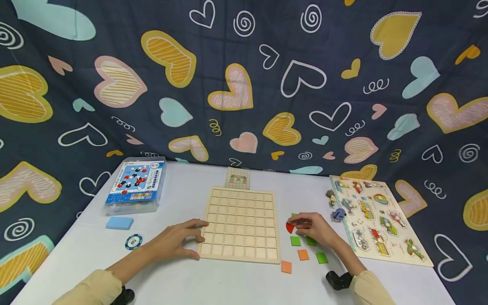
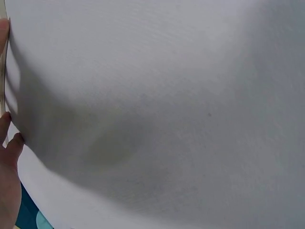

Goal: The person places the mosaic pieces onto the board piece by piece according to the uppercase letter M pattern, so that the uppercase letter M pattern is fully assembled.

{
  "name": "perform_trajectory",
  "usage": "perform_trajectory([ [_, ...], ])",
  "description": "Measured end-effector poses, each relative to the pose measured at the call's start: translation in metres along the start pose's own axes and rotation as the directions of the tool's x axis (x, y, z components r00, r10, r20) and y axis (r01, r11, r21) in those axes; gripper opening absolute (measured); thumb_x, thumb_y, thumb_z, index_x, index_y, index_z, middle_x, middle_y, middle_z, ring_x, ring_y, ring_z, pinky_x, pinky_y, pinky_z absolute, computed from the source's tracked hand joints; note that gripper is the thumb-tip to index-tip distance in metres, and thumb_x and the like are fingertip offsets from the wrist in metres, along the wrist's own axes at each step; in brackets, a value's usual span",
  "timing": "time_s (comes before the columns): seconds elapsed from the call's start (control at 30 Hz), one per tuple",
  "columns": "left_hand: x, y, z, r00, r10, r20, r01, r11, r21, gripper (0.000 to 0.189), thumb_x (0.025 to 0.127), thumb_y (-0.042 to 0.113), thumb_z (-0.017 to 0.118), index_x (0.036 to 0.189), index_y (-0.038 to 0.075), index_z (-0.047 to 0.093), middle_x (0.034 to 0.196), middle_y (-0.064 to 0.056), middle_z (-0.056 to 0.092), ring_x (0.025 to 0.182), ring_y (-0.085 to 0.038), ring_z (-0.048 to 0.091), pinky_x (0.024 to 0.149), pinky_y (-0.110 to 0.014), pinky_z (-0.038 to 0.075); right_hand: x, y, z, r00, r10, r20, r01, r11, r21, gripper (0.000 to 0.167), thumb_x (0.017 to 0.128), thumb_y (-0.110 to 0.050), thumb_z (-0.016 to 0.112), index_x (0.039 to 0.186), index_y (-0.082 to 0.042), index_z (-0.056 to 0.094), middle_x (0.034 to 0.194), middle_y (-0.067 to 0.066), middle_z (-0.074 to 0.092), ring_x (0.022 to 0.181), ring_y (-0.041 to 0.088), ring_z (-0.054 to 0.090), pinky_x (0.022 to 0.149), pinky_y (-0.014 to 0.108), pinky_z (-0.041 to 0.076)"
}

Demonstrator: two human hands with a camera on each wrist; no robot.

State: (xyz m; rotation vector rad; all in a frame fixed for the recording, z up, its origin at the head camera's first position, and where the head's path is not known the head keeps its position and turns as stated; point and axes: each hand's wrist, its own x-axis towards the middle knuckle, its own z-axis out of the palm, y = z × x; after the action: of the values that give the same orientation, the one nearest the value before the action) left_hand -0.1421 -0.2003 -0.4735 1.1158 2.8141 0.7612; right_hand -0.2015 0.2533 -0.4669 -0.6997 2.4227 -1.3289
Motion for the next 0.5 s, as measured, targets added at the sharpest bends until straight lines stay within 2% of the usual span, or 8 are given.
perform_trajectory([
  [0.13,0.004,0.0,0.002,1.0,-0.027,0.016,0.027,0.999,-0.02,0.035,0.071,0.054,0.075,0.094,0.029,0.067,0.137,-0.002,0.052,0.122,-0.028,0.054,0.084,-0.045,0.053,0.0,0.001,-0.001,1.0,-0.005,0.007,0.005,1.0,0.008,0.035,0.082,0.006,0.07,0.117,0.003,0.064,0.116,0.02,0.064,0.1,0.032,0.063,0.087,0.033,0.054],
  [0.33,0.005,0.0,0.002,0.999,-0.043,0.021,0.044,0.999,-0.031,0.036,0.07,0.056,0.075,0.093,0.03,0.065,0.137,-0.002,0.052,0.121,-0.029,0.054,0.081,-0.043,0.054,0.007,0.002,0.001,0.999,-0.039,0.034,0.041,0.997,-0.062,0.03,0.084,0.002,0.07,0.114,-0.001,0.067,0.112,0.014,0.068,0.101,0.027,0.064,0.085,0.03,0.054],
  [0.5,0.004,0.0,0.002,0.999,-0.043,0.004,0.043,0.998,-0.036,0.036,0.069,0.057,0.074,0.091,0.031,0.063,0.136,-0.001,0.053,0.121,-0.029,0.054,0.078,-0.042,0.054,0.012,0.002,0.004,0.998,-0.049,0.05,0.053,0.996,-0.074,0.027,0.084,0.001,0.07,0.111,-0.001,0.069,0.103,0.01,0.069,0.089,0.017,0.063,0.078,0.024,0.055],
])
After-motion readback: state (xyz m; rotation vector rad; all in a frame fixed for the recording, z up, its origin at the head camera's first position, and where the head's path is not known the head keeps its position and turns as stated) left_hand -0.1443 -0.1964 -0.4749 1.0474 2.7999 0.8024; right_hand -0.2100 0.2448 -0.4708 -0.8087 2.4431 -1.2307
